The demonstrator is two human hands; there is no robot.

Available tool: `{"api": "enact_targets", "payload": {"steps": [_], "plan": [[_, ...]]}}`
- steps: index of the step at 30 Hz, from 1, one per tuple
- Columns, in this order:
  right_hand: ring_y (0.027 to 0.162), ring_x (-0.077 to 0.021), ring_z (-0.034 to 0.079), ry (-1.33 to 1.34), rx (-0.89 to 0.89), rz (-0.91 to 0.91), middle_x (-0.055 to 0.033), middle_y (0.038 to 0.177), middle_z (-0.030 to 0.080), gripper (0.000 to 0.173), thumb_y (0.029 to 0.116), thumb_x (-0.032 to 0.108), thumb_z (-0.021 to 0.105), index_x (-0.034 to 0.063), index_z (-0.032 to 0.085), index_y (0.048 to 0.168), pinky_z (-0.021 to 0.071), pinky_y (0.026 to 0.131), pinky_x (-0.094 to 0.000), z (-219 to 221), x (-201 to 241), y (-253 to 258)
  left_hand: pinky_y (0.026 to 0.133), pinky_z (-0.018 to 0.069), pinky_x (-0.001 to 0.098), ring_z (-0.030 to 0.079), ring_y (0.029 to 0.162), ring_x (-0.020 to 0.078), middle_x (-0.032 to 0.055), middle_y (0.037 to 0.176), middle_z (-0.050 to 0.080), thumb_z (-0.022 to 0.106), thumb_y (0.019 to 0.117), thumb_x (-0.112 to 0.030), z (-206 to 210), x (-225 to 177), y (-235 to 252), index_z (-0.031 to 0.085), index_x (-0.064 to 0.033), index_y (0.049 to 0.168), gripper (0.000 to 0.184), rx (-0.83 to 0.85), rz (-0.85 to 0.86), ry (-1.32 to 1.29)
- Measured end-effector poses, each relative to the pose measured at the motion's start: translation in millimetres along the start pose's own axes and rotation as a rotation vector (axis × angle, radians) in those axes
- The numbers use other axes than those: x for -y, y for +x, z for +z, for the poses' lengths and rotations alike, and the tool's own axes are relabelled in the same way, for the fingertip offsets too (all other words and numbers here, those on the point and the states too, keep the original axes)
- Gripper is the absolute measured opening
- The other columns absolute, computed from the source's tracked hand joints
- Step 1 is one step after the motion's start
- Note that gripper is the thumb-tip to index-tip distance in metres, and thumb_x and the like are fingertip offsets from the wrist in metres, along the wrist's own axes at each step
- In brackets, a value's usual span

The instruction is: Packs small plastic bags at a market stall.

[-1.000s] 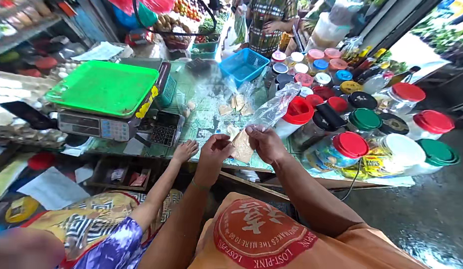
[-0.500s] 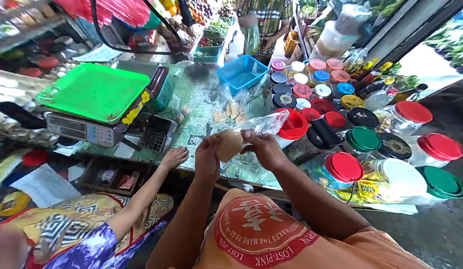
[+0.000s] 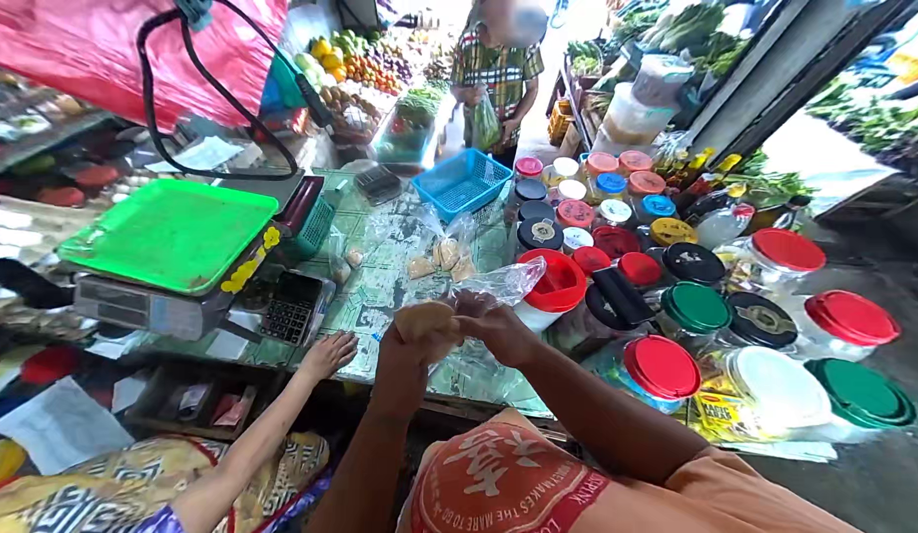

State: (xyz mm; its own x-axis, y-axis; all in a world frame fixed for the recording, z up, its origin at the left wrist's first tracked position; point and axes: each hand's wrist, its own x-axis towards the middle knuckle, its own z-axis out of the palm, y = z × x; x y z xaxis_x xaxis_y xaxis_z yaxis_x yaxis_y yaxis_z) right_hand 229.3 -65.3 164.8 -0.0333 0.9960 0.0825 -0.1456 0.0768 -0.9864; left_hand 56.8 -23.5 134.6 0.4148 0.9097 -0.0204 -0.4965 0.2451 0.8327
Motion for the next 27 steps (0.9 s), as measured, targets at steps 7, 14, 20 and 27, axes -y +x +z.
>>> {"api": "enact_targets", "payload": {"steps": [7, 14, 20, 27], "plan": [[0.083, -0.006, 0.067, -0.107, -0.207, 0.047, 0.0006, 0.085, 0.072, 0.014, 0.0979, 0.016, 0.067, 0.0054, 0.074, 0.092, 0.0567, 0.081, -0.0283, 20, 12, 3, 0.052, 0.0488, 0.0245, 0.059, 0.06, 0.009, 0.0074, 0.083, 0.07, 0.082, 0.0765, -0.007, -27, 5, -16, 0.065, -0.0032, 0.106, 0.034, 0.179, -0.247, 0.079], [0.09, -0.0093, 0.07, -0.157, -0.15, -0.17, -0.0029, 0.095, 0.074, 0.013, 0.0984, 0.012, 0.066, 0.0012, 0.073, 0.101, 0.0585, 0.087, -0.0304, 50, 11, -13, 0.08, 0.061, 0.031, 0.071, 0.089, 0.013, 0.0045, 0.1, 0.074, 0.082, 0.0772, -0.008, -94, -14, -23, 0.067, -0.0025, 0.117, 0.043, 0.325, -0.152, 0.433], [0.11, -0.0115, 0.066, -0.609, 0.136, -0.067, -0.0089, 0.114, 0.071, 0.032, 0.0976, 0.023, 0.069, 0.0011, 0.067, 0.12, 0.0541, 0.102, -0.0357, 79, -19, -21, 0.116, 0.044, 0.04, 0.05, 0.139, 0.0191, 0.0108, 0.15, 0.054, 0.078, 0.0839, -0.048, -64, -71, -21, 0.061, -0.0028, 0.138, 0.073, 0.527, 0.154, 0.78], [0.098, -0.01, 0.07, -0.477, 0.103, 0.212, -0.0043, 0.104, 0.075, 0.024, 0.0994, 0.027, 0.067, 0.0073, 0.074, 0.112, 0.0574, 0.094, -0.0381, 118, -73, -38, 0.085, 0.0578, 0.0281, 0.068, 0.09, 0.0061, 0.0031, 0.093, 0.072, 0.056, 0.1047, -0.024, -73, -93, -15, 0.074, -0.0031, 0.096, 0.029, 0.579, 0.501, 0.869]]}}
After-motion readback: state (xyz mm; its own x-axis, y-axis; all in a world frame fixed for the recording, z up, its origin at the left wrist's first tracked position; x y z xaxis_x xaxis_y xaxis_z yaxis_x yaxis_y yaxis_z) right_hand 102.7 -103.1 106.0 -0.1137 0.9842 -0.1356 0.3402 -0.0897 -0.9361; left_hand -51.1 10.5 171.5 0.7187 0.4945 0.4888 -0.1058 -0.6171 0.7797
